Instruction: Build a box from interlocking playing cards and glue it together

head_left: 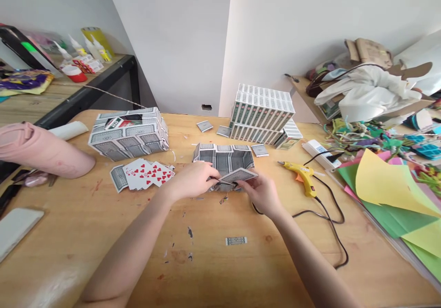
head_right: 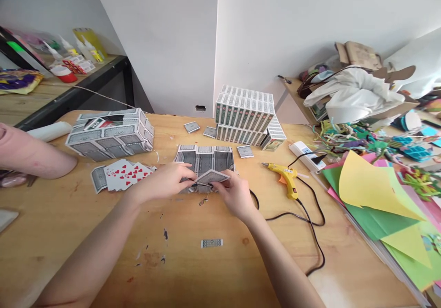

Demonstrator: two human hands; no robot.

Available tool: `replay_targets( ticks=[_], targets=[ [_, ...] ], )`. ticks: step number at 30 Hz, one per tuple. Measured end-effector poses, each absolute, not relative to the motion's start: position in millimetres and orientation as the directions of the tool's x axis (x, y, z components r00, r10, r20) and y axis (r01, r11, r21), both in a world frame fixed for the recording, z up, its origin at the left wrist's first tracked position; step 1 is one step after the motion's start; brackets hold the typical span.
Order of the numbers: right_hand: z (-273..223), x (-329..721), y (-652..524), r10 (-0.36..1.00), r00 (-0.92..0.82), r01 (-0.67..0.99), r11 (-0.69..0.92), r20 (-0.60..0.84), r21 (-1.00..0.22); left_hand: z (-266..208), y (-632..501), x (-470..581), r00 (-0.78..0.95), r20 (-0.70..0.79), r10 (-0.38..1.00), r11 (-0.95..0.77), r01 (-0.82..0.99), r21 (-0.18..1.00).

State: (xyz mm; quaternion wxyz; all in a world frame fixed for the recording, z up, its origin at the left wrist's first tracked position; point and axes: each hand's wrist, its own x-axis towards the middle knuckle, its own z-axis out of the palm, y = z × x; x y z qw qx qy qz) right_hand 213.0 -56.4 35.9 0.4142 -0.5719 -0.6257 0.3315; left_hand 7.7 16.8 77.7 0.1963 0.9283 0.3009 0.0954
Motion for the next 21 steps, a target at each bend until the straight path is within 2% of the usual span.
replay_targets(
  ticks=[4,7,12,21],
  targets=[
    [31.1,213.1,-59.1,0.866,-0.104,0.562,0.458,0.49,-0.689,79.6,16.8,9.9,0.787,-0.024,0.616,-0.711,0.569,0.412],
    [26.8,213.5,-58.8,0.769,-0.155,0.585,0.577,0.62,-0.57,81.5,16.4,12.1,0.81,-0.069,0.582,-0.716,0.551,0.428],
    [29.5,214.3,-59.4,0.779,-0.217,0.665,0.559,0.588,-0.496,83.1,17.3,13.0,0.853,-0.12,0.508,-0.721,0.497,0.482],
    [43.5,206.1,-64.5,0.78,-0.351,0.814,0.528,0.518,-0.244,91.8,17.6,9.9,0.884,-0.164,0.437,-0.714,0.453,0.534]
  ],
)
